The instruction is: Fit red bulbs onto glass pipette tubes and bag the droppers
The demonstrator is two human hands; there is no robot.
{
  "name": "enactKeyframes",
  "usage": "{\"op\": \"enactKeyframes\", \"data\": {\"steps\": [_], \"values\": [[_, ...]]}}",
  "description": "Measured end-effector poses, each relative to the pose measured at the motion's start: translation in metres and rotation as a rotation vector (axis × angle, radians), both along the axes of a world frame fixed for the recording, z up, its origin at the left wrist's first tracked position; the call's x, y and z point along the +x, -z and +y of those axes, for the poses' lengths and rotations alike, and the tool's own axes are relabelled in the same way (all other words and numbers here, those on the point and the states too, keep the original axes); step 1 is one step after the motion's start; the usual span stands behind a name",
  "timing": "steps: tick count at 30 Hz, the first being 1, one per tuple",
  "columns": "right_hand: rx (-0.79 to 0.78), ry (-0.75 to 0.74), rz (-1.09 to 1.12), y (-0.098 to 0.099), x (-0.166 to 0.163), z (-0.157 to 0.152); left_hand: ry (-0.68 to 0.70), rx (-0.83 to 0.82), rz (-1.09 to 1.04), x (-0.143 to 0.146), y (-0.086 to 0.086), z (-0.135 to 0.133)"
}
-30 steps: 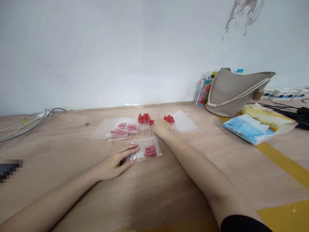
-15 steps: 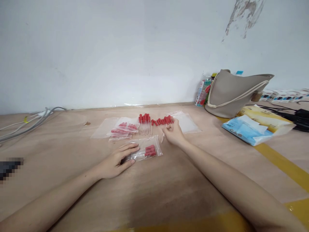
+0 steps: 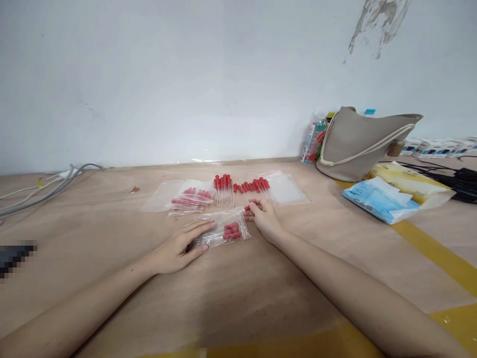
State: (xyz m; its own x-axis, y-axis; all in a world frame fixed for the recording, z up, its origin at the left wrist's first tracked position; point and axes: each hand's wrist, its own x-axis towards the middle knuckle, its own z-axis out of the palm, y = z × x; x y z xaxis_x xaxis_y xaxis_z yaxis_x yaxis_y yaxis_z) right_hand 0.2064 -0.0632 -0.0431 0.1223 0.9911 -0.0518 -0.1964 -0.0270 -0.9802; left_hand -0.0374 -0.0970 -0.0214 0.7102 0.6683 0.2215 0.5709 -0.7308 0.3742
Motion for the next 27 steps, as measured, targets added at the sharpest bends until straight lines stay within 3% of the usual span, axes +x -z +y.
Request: {"op": "enactKeyframes", "data": {"steps": [8,17,19,24,27], "values": [[0.042,-0.224,-0.251,-0.003,0.005,-0.004,-0.003,0.000,-0.002,0.002,-0.002,-0.001],[0.208,-0.335,-0.509,0.008,0.002,0.000,0.010,0.004,0.010,0.001,-0.001,0.000],[0.222,-0.301,-0.627,0.003,0.005,0.001,0.012,0.001,0.013,0.001,0.000,0.000],[0.263,-0.010,-0.979,-0.020,0.008,0.021,0.011,-0.010,0.007,0.000,0.001,0.001],[0.229,-0.011,-1.172,-0.029,-0.004,0.042,0.012,-0.007,0.008,-0.001,0.002,0.000]]}}
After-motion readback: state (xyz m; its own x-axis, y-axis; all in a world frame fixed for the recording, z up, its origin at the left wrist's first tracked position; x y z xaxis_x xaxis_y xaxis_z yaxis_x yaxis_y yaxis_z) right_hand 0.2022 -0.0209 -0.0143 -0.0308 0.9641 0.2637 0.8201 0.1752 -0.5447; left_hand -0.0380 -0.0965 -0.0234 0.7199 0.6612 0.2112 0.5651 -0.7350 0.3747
